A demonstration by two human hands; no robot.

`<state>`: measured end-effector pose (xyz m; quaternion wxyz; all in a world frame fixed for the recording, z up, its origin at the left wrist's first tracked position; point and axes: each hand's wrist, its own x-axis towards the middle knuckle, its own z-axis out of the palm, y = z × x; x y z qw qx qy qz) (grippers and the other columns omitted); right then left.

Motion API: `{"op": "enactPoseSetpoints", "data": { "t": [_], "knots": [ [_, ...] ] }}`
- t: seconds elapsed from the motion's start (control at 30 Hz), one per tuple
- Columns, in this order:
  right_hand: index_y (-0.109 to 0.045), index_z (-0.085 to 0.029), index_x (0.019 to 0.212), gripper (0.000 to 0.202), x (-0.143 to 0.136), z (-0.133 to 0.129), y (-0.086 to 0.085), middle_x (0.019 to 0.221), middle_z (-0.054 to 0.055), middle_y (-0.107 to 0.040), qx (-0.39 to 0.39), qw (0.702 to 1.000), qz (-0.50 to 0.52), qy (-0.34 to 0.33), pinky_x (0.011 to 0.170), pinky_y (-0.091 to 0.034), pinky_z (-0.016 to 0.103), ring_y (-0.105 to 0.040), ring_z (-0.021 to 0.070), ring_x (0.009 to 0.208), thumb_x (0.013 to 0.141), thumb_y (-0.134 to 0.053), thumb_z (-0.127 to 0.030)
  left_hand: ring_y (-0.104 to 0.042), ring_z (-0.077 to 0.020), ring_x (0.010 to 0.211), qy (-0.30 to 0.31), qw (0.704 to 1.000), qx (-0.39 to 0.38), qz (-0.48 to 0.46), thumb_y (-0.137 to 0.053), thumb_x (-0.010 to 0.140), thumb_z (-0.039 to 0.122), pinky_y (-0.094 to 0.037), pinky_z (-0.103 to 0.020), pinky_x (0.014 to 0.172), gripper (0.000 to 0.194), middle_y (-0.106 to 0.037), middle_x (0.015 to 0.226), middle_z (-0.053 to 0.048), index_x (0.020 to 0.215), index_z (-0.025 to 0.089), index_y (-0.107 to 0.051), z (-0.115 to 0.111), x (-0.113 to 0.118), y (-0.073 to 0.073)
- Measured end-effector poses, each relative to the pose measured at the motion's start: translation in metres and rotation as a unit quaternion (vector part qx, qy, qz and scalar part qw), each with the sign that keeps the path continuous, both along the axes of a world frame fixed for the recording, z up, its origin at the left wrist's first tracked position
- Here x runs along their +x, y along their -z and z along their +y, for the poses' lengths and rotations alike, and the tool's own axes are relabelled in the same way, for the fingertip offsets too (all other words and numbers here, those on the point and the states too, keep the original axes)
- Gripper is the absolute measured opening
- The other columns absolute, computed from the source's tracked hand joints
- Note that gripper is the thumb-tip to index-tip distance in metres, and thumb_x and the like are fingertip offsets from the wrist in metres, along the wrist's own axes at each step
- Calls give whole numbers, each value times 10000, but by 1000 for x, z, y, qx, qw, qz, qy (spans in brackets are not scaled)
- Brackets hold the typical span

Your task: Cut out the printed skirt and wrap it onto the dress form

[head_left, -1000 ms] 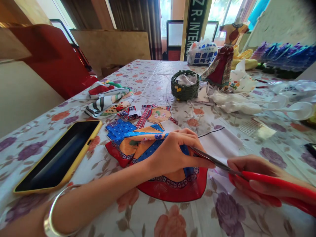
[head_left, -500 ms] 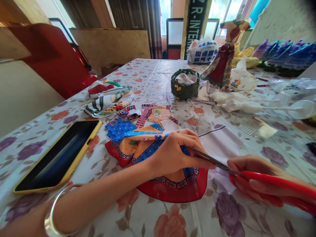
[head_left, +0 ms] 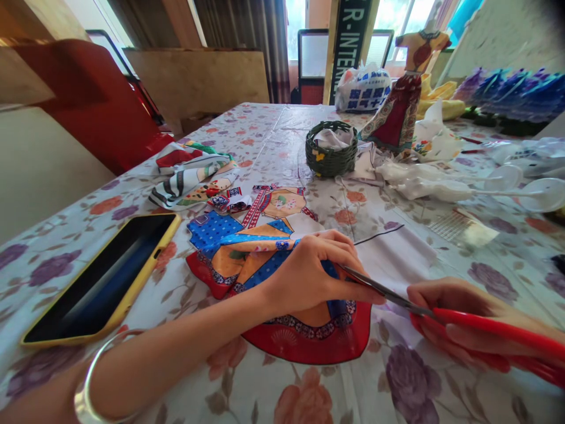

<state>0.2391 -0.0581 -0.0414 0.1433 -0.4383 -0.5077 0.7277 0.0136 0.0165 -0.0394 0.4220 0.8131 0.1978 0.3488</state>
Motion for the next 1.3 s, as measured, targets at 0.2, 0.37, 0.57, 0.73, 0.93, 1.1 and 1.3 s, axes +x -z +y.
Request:
{"op": "enactPoseSetpoints", "data": {
  "t": [0.2,0.37,0.57,0.73,0.93,1.1,1.3],
  "knots": [
    [-401,-187,667,425,-1,1,-2,467,-95,-388,10,999,-36,6,302,-222,104,-267,-13,318,743,-557,-574,-553,-134,729,-16,1000,4,1,-750,607,300,-438,-291,774,179,-665,619,-23,623,139,-672,0,-1,1],
    [-405,-187,656,441,-4,3,-5,459,-96,-375,4,1000,-29,2,292,-226,103,-260,-12,311,714,-578,-589,-549,-138,738,-11,1000,1,5,-746,609,312,-435,-294,782,193,-653,611,-22,633,135,-674,0,-2,1],
    [-408,-189,668,428,-2,0,-4,474,-94,-373,6,1000,-17,6,306,-231,105,-271,-8,324,724,-574,-579,-541,-157,779,-13,1000,-3,7,-757,593,311,-437,-288,744,205,-645,616,-34,652,129,-683,2,-4,1],
    [-409,-187,662,421,-2,0,-5,478,-95,-380,3,1000,-5,13,309,-221,104,-259,-7,333,720,-592,-561,-552,-148,751,14,1000,-16,-17,-772,578,259,-445,-292,730,213,-649,685,-39,732,135,-693,8,-7,-3],
    [-403,-187,643,435,-3,-1,-7,478,-95,-380,2,1000,2,24,307,-200,116,-250,-7,329,692,-612,-565,-553,-145,735,31,999,25,-17,-759,593,149,-430,-326,780,99,-663,683,-49,663,130,-692,17,-10,-10],
    [-387,-193,648,440,-4,-1,-11,494,-91,-370,12,1000,-20,21,317,-200,126,-254,3,347,698,-595,-578,-548,-151,745,26,999,24,-23,-760,589,150,-448,-318,758,94,-669,664,-46,651,140,-691,16,-9,-8],
    [-435,-201,699,452,3,-2,-1,487,-61,-401,49,998,17,-22,347,-258,168,-316,54,382,723,-498,-648,-545,-152,761,23,1000,7,-15,-756,601,179,-453,-306,748,95,-653,662,-45,666,139,-699,13,-8,-6]
  ]
}}
